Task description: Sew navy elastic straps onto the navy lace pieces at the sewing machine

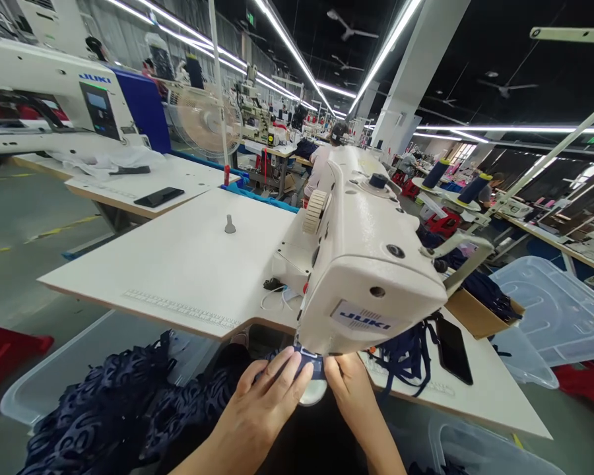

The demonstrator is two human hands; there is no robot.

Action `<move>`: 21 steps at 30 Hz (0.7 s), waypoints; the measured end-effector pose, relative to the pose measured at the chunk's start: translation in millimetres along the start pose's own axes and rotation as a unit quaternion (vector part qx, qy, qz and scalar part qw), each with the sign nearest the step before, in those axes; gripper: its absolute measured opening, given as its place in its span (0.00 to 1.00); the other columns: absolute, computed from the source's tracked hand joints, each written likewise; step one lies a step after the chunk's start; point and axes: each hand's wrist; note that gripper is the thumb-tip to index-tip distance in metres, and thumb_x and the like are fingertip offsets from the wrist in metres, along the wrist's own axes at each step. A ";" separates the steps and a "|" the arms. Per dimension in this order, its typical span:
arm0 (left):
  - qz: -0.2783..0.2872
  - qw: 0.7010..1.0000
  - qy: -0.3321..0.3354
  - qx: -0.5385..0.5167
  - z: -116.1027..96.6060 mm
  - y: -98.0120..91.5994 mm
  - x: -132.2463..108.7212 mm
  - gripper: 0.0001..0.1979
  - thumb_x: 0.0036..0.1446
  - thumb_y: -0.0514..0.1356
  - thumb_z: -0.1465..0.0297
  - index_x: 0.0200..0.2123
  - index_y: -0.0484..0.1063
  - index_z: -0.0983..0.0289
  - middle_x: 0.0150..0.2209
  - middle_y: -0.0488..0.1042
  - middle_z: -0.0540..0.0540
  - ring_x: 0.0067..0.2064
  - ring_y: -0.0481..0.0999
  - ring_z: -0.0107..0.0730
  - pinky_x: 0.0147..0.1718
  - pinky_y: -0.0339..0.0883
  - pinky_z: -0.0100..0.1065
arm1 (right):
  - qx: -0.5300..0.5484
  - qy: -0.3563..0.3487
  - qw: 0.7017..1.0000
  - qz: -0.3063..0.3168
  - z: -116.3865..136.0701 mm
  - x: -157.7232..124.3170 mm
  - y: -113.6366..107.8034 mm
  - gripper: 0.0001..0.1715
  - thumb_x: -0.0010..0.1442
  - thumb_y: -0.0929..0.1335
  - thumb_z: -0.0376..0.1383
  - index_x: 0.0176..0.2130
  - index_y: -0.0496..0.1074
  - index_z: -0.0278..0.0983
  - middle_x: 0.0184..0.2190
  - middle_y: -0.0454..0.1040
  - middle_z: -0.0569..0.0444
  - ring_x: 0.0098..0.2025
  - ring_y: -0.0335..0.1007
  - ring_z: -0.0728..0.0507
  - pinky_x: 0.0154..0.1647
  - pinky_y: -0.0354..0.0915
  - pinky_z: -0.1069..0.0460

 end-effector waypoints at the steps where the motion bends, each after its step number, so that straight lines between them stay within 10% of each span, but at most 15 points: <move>1: 0.000 1.000 0.001 -0.008 1.7 0.2 -1.2 0.20 0.66 0.45 0.72 0.57 0.67 0.56 0.51 0.74 0.51 0.57 0.66 0.29 0.59 0.46 0.32 | 0.002 -0.001 1.000 -0.002 -1.3 -0.6 1.1 0.14 0.66 0.57 0.34 0.33 0.68 0.39 0.35 0.71 0.51 0.40 0.67 0.43 0.44 0.61 0.50; 10: 0.099 0.938 -0.201 -0.264 22.3 12.0 -4.1 0.23 0.66 0.38 0.77 0.63 0.51 0.67 0.53 0.71 0.62 0.54 0.71 0.30 0.49 0.69 0.33 | 0.054 0.066 0.995 -0.052 -7.3 -13.4 5.2 0.12 0.66 0.60 0.46 0.39 0.65 0.42 0.34 0.72 0.52 0.37 0.69 0.42 0.39 0.64 0.51; 14: 0.190 0.872 -0.268 -0.364 34.5 34.7 -11.6 0.22 0.68 0.38 0.64 0.44 0.70 0.63 0.41 0.75 0.56 0.44 0.74 0.33 0.47 0.68 0.34 | 0.063 0.098 0.992 -0.046 -1.1 -13.8 4.8 0.15 0.66 0.58 0.47 0.36 0.63 0.41 0.31 0.70 0.54 0.34 0.68 0.44 0.37 0.63 0.52; 21: 0.290 0.823 -0.315 -0.372 64.1 37.2 -42.0 0.27 0.62 0.38 0.47 0.25 0.58 0.62 0.24 0.59 0.48 0.28 0.62 0.29 0.28 0.60 0.29 | 0.034 0.088 0.991 -0.091 2.8 -16.3 10.7 0.13 0.63 0.62 0.47 0.38 0.64 0.40 0.24 0.65 0.60 0.27 0.66 0.46 0.31 0.62 0.54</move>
Point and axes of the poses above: each hand's wrist, its own x-axis towards the middle knuckle, its own y-axis out of the palm, z = x × y
